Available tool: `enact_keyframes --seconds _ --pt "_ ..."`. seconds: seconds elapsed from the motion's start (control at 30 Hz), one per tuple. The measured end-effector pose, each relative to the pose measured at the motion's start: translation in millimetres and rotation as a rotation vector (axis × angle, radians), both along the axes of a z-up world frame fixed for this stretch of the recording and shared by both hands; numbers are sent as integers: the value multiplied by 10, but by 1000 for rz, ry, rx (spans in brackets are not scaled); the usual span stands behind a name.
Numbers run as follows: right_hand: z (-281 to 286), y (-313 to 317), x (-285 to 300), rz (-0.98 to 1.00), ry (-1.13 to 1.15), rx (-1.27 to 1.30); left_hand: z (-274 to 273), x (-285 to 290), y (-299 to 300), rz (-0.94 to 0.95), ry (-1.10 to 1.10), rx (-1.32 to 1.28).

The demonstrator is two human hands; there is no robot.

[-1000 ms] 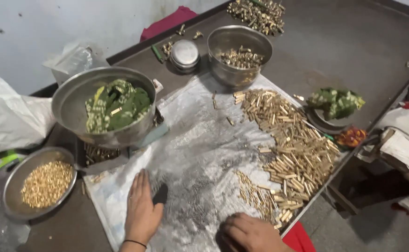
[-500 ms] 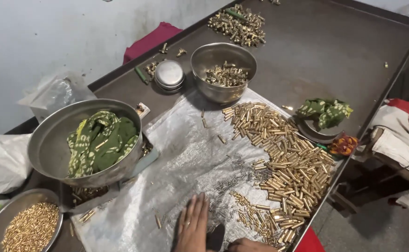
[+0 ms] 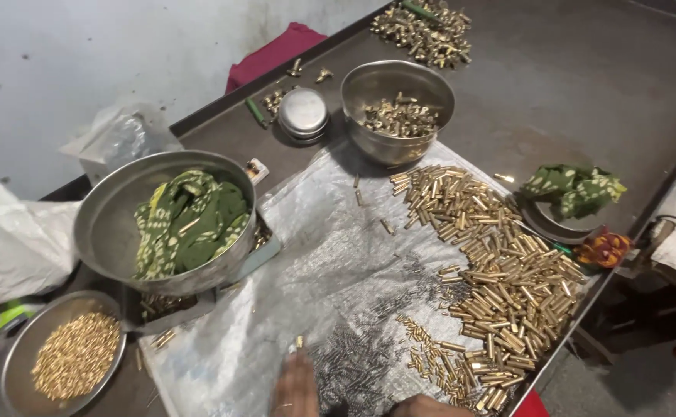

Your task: The person sits at a workbench covered with brass fittings and rubs each small brass component with a black abrasive pad, working one piece at a time and placing finished pieces onto a growing pile on the cloth. Near the end, the person moves blue packaged bars aside on the table.

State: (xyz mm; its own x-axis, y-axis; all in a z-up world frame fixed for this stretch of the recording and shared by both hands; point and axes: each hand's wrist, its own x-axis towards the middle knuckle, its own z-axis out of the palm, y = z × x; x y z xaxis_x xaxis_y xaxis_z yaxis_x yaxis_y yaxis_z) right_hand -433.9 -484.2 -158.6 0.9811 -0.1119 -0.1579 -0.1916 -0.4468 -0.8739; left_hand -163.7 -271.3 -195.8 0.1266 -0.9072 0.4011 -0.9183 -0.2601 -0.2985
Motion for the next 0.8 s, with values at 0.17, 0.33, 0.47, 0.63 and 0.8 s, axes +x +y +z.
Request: enact_keyframes --seconds 0.17,0.33,0.47,0.63,0.8 --pt "1574 99 257 -377 -503 -193 959 234 -769 79 420 628" --pt "2158 -555 691 -497 -287 -476 2426 531 -1042 290 779 540" --pt "2081 -1230 1052 -550 -121 -748 2437 422 -1258 240 891 408" --pt "1829 -1155 1181 -507 -57 -806 2162 13 -1301 56 912 628" --pt "2076 -948 1130 -212 -188 -724 1174 0 -1175 -503 771 260"
